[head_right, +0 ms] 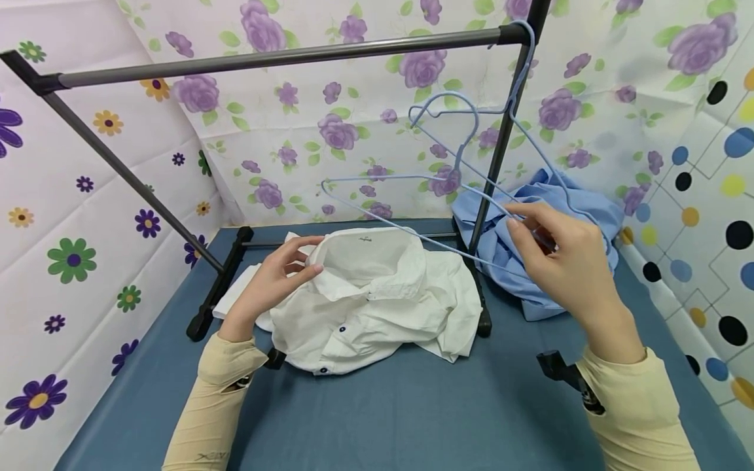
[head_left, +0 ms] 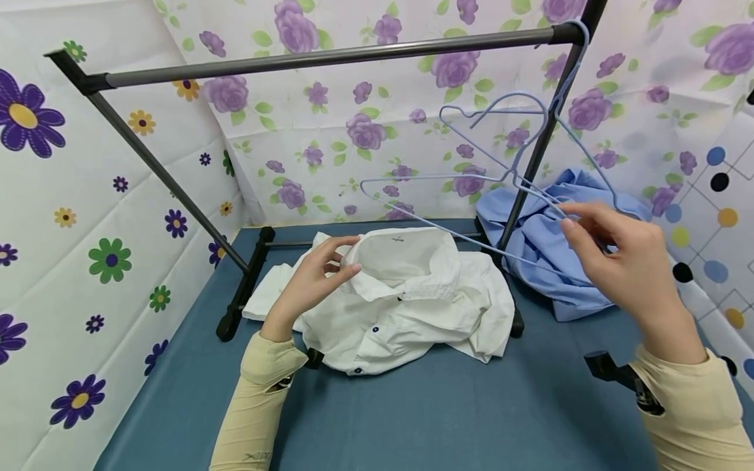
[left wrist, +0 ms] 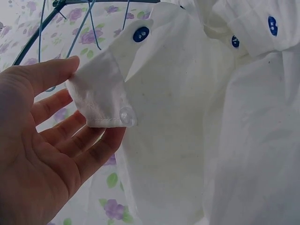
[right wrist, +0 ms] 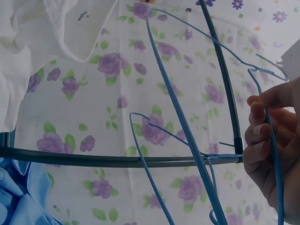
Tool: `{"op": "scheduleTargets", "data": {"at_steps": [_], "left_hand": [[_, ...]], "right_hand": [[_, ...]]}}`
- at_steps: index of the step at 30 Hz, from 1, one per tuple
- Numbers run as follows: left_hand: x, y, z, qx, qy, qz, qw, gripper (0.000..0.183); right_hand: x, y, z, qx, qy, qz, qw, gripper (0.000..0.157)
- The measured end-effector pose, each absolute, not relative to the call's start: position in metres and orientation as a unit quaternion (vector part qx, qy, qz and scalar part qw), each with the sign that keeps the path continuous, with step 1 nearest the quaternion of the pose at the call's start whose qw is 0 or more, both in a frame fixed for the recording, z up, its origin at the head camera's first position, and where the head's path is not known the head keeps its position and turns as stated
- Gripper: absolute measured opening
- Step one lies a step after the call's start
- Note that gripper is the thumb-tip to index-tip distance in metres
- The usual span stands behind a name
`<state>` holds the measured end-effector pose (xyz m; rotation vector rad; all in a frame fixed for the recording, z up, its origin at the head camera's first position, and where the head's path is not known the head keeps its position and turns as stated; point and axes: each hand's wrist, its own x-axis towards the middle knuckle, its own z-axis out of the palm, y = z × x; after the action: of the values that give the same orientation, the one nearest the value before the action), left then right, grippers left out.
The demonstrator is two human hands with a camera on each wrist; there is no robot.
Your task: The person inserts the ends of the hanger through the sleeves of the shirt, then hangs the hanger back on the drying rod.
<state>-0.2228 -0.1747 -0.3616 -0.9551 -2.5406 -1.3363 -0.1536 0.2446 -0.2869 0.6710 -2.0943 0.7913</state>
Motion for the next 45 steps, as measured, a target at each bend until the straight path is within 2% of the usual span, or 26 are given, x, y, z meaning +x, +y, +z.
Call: {"op": "scheduleTargets", "data": {"at_steps": [6, 16, 28, 36, 45], "left_hand": [[-0.21, -0.168, -0.344, -0.315, -0.838, -0.443, 0.051, 0.044], [-0.21, -0.167, -0.342, -0.313, -0.836, -0.448, 0.05, 0.045], [-0.21, -0.166, -0.342, -0.317, -0.832, -0.452, 0.051, 0.044], [-0.208, -0.165, -0.342, -0.319, -0.831, -0.453, 0.047, 0.043], [-0.208, -0.165, -0.344, -0.321, -0.831, -0.451, 0.05, 0.043]], "right_hand": [[-0.141, 0.248, -0.283, 0.3, -0.829, 0.288, 0.375, 0.018], [-0.129, 0.254, -0.278, 0.344, -0.837, 0.253, 0.342, 0.02], [-0.129, 0.259, -0.28, 0.34, -0.857, 0.229, 0.312, 0.027], [-0.13, 0.252, -0.279, 0.346, -0.858, 0.22, 0.31, 0.025], [-0.142, 0.252, -0.299, 0.342, -0.863, 0.233, 0.29, 0.033]]}}
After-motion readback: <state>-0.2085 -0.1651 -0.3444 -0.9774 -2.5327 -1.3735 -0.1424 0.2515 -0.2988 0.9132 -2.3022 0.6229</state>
